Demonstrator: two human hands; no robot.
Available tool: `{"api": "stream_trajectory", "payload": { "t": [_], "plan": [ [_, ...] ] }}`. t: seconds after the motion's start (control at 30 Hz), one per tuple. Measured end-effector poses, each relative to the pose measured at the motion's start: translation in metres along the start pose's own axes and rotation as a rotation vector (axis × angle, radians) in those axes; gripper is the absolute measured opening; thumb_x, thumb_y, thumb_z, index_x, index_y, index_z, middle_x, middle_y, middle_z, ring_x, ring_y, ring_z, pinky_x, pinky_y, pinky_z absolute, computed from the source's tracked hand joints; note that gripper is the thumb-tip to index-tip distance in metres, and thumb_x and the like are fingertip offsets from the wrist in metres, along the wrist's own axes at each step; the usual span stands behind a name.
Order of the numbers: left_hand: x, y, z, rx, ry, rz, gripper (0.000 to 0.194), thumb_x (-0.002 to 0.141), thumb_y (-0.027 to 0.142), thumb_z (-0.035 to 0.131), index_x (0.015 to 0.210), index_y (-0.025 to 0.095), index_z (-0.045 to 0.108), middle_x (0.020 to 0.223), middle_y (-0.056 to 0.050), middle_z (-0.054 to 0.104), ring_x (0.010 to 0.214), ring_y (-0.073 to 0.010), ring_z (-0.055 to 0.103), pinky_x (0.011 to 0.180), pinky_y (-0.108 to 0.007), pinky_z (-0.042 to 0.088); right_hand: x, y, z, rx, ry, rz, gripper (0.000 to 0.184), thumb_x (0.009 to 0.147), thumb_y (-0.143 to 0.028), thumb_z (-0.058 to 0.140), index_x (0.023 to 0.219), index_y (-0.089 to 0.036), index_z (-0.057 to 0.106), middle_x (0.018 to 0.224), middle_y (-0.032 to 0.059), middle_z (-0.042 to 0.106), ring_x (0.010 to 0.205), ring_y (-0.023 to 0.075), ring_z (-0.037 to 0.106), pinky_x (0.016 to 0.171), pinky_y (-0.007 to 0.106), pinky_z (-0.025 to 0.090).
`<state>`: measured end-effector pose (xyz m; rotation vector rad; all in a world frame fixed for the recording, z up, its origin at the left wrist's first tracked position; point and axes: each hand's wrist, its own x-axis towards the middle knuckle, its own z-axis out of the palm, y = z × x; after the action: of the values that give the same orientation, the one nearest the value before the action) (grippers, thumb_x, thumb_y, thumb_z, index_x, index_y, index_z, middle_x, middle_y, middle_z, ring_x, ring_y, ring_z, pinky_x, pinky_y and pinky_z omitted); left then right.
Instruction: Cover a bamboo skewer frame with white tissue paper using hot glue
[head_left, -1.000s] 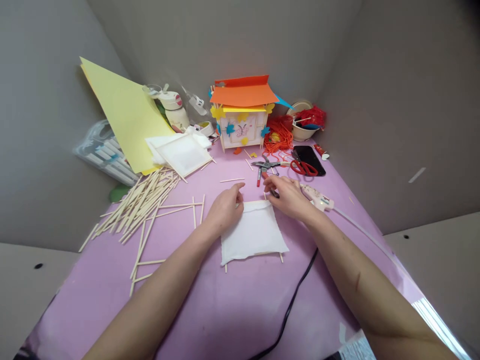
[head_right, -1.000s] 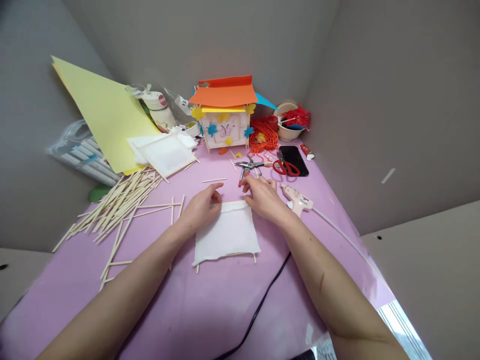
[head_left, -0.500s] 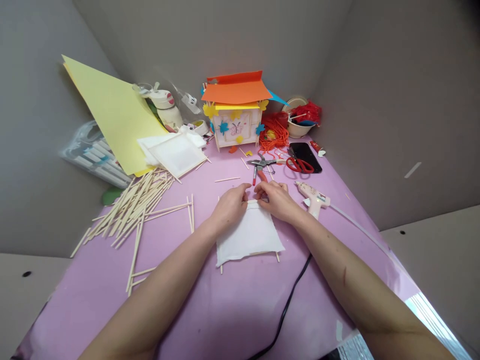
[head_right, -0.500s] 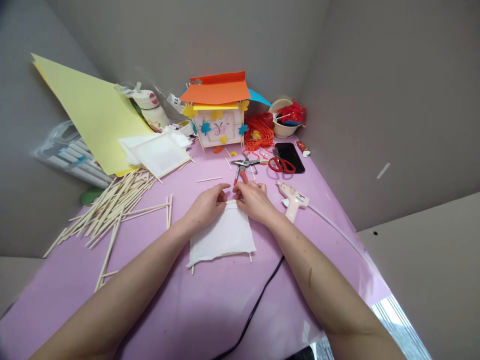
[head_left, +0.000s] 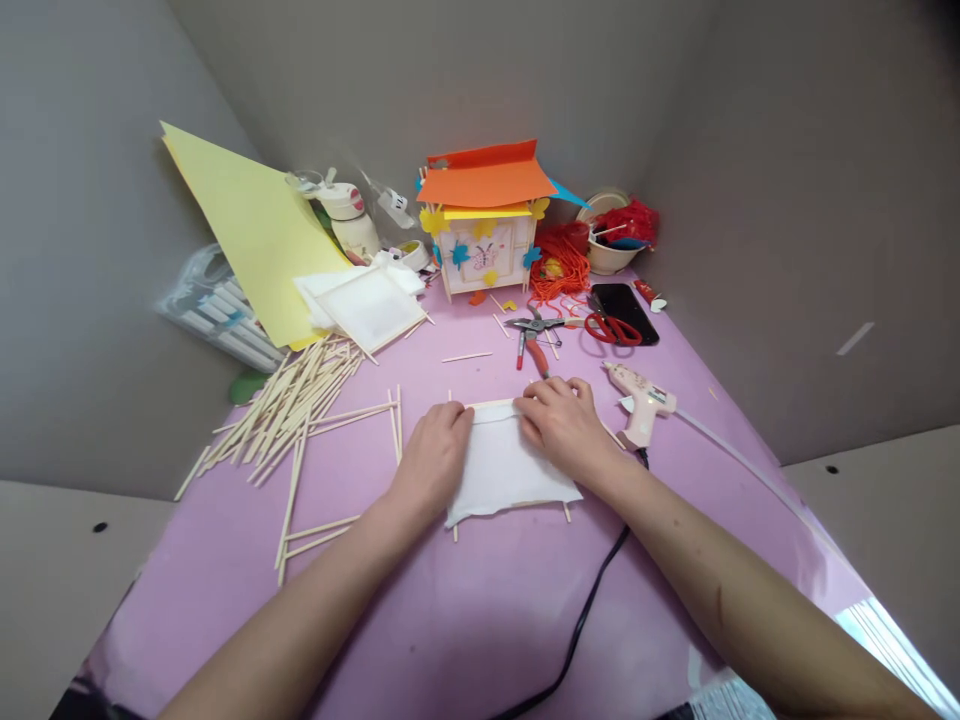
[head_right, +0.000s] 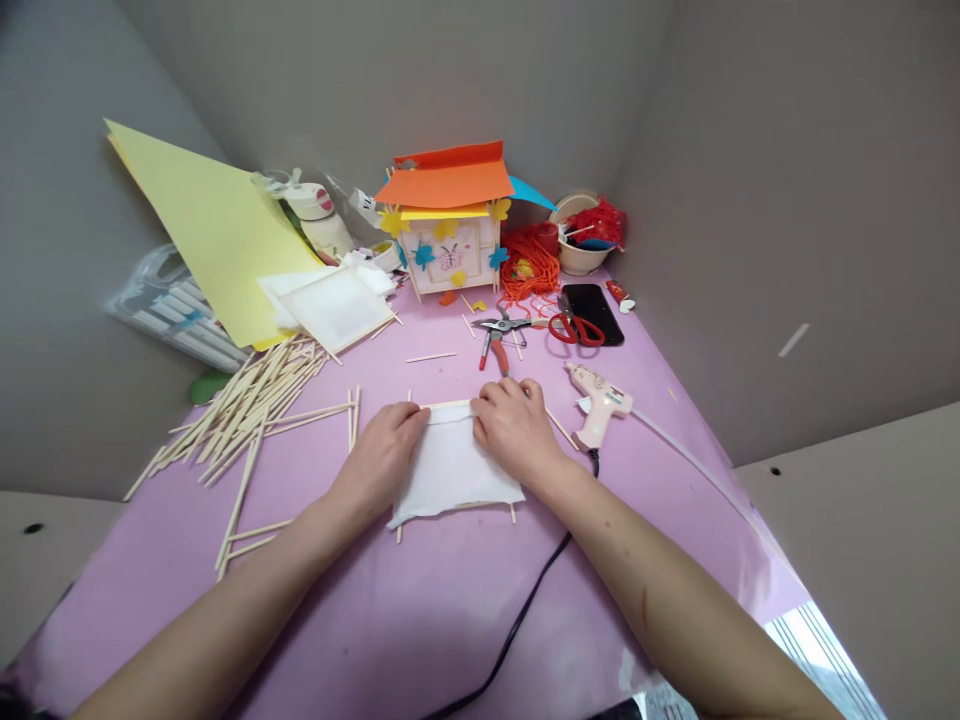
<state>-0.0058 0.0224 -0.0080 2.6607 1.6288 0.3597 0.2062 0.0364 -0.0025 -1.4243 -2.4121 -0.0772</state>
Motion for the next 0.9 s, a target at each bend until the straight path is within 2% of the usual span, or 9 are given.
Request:
{"api": "stream_trajectory", "payload": {
  "t": [0.2, 0.47, 0.63, 0.8, 0.9],
  "plan": [
    [-0.01, 0.005, 0.014, 0.049, 0.08, 0.007, 0.036, 0.094, 0.011, 0.038, 0.128, 0.008, 0.051, 0.121, -0.017, 0.055, 0.111, -0.0271, 0.05, 0.094, -0.042, 0.047, -0.001, -0.005, 0.007, -0.043, 0.016, -0.023, 0.016, 0.093, -0.021, 0.051, 0.093, -0.02, 0.067, 0.098, 0.0062, 0.067, 0.097, 0.0215, 0.051, 0.088, 0.041, 0.024],
    [-0.003, 0.005, 0.006, 0.043, 0.023, 0.038, 0.028, 0.093, 0.011, 0.042, 0.116, 0.007, 0.056, 0.107, -0.014, 0.058, 0.103, -0.0264, 0.051, 0.092, -0.04, 0.047, 0.0, -0.006, 0.01, -0.025, 0.024, -0.012, 0.017, 0.094, -0.02, 0.048, 0.093, -0.019, 0.066, 0.096, 0.0051, 0.067, 0.1, 0.0215, 0.05, 0.09, 0.041, 0.023],
    [-0.003, 0.005, 0.003, -0.013, -0.025, 0.021, 0.03, 0.093, 0.012, 0.041, 0.12, 0.007, 0.053, 0.107, -0.014, 0.058, 0.103, -0.0256, 0.05, 0.094, -0.04, 0.046, 0.0, -0.008, 0.01, -0.01, -0.015, -0.003, 0.017, 0.093, -0.018, 0.047, 0.092, -0.02, 0.064, 0.094, 0.0065, 0.067, 0.1, 0.0224, 0.049, 0.09, 0.042, 0.022],
    [-0.002, 0.005, 0.005, -0.029, -0.02, 0.007, 0.03, 0.092, 0.011, 0.04, 0.118, 0.009, 0.055, 0.107, -0.013, 0.059, 0.103, -0.0258, 0.052, 0.094, -0.041, 0.047, 0.0, -0.009, 0.012, -0.012, -0.018, -0.002, 0.017, 0.093, -0.018, 0.047, 0.091, -0.019, 0.064, 0.091, 0.0064, 0.065, 0.097, 0.0221, 0.049, 0.088, 0.041, 0.023],
    [-0.003, 0.004, 0.006, -0.062, 0.025, -0.003, 0.03, 0.091, 0.011, 0.041, 0.116, 0.009, 0.056, 0.108, -0.014, 0.059, 0.104, -0.0262, 0.052, 0.095, -0.042, 0.047, -0.002, -0.009, 0.012, 0.004, -0.006, 0.002, 0.019, 0.093, -0.018, 0.046, 0.089, -0.019, 0.065, 0.091, 0.0064, 0.066, 0.096, 0.022, 0.05, 0.088, 0.041, 0.023]
  ]
}}
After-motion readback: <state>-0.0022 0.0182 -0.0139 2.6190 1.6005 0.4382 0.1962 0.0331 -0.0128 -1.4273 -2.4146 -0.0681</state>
